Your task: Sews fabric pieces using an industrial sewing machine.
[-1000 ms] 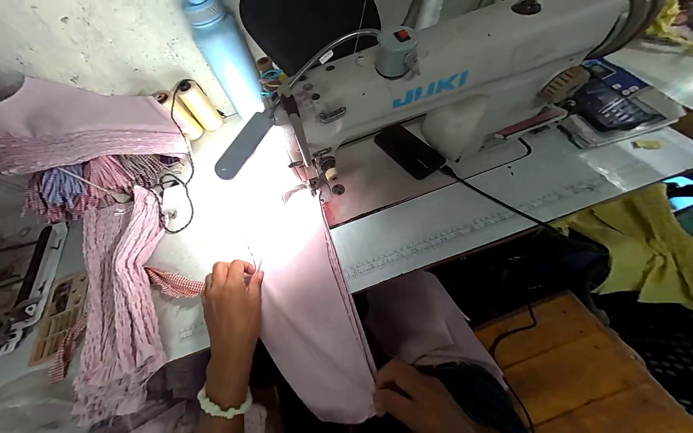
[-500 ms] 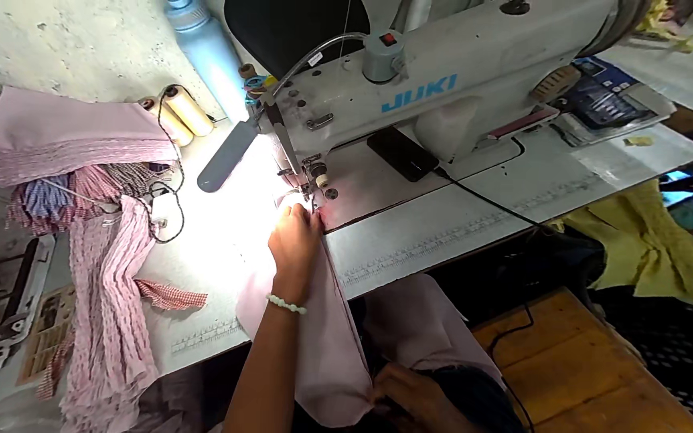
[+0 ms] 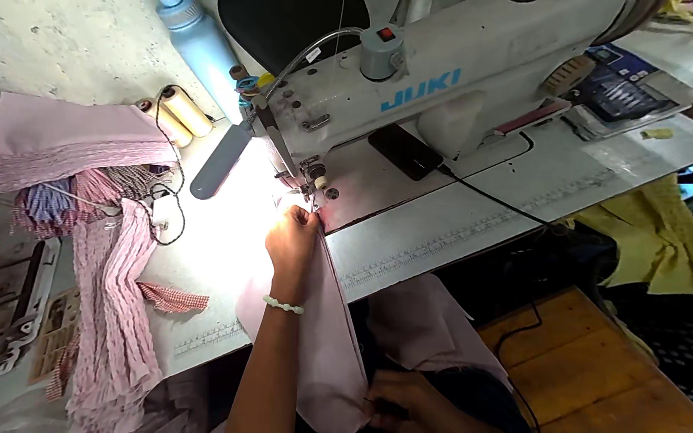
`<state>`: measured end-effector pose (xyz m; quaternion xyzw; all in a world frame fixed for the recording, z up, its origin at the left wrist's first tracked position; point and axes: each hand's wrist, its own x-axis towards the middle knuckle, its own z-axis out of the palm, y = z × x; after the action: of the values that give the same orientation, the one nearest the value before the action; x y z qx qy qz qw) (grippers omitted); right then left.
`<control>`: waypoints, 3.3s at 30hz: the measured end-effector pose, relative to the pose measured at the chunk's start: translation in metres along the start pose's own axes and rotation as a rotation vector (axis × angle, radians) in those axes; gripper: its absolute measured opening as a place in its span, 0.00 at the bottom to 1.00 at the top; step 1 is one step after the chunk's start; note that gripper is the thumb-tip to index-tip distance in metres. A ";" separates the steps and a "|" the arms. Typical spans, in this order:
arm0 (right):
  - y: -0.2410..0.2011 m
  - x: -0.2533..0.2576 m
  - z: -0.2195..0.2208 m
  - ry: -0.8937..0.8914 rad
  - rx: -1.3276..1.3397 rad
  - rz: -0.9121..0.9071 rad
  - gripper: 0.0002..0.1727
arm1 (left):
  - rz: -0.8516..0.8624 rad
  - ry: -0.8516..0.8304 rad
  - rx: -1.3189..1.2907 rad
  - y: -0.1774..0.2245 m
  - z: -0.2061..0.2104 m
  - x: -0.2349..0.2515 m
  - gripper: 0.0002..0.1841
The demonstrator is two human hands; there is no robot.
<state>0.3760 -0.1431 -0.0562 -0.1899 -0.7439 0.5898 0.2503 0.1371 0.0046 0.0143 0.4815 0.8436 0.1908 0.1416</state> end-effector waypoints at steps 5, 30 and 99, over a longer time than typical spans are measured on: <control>0.004 -0.002 -0.002 0.006 0.037 -0.009 0.06 | -0.039 0.003 -0.119 -0.015 -0.003 0.007 0.10; 0.008 -0.007 -0.005 0.037 -0.087 -0.028 0.07 | 0.601 0.247 -0.042 -0.050 0.032 -0.098 0.15; 0.015 0.059 -0.005 0.372 -0.530 -0.281 0.08 | 0.283 0.113 0.040 -0.034 0.010 -0.106 0.14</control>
<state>0.3315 -0.1018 -0.0613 -0.2483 -0.8316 0.2912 0.4024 0.1675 -0.1011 -0.0043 0.5869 0.7775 0.2188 0.0562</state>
